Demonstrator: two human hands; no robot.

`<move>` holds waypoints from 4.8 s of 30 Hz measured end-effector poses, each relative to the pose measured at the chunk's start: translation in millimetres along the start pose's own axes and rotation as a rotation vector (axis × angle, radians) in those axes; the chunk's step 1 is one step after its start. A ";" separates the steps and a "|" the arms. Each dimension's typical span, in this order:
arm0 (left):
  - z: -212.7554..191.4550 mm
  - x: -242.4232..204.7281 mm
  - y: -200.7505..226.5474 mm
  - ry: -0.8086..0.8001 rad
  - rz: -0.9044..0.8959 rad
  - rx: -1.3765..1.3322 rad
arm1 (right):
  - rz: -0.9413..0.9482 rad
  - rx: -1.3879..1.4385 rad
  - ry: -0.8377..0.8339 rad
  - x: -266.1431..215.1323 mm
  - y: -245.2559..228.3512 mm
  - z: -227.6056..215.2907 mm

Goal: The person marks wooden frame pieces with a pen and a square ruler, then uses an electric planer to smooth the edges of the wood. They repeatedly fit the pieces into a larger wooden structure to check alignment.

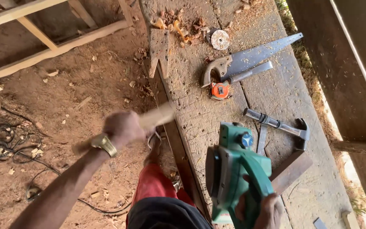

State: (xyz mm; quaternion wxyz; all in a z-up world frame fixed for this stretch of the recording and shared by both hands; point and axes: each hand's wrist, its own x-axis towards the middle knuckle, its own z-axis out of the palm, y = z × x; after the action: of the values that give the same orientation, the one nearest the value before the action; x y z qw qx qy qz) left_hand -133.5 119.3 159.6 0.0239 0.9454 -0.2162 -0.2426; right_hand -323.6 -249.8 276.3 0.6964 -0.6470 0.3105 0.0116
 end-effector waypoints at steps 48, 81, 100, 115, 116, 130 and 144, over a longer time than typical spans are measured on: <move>284.0 136.5 70.6 0.355 0.196 -2.382 | 0.016 -0.691 -0.300 83.4 5.1 169.5; 238.4 132.4 72.0 0.582 0.004 -2.161 | -0.096 -0.733 -0.271 49.0 31.9 121.9; 249.5 120.4 66.6 0.413 0.158 -2.188 | -0.402 -0.676 -0.417 193.2 -49.5 291.6; 142.4 75.4 102.5 1.078 -0.181 -0.985 | -0.023 -0.352 -0.042 70.3 -42.3 85.9; 141.8 59.9 88.2 1.151 -0.128 -1.163 | 0.043 -0.338 -0.025 65.1 -31.1 79.4; 23.2 8.6 -7.8 0.858 -0.174 -1.529 | 0.169 -0.380 -0.137 55.8 17.8 65.8; 86.7 47.8 120.6 0.772 -0.196 -1.221 | 0.367 -0.340 -0.061 42.8 47.1 20.4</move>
State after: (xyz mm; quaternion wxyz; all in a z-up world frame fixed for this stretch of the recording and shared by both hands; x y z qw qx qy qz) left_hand -184.4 -4.9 79.8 0.5998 0.7968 0.0672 0.0296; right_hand -300.3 -240.2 214.5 0.5727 -0.6871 0.3951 0.2093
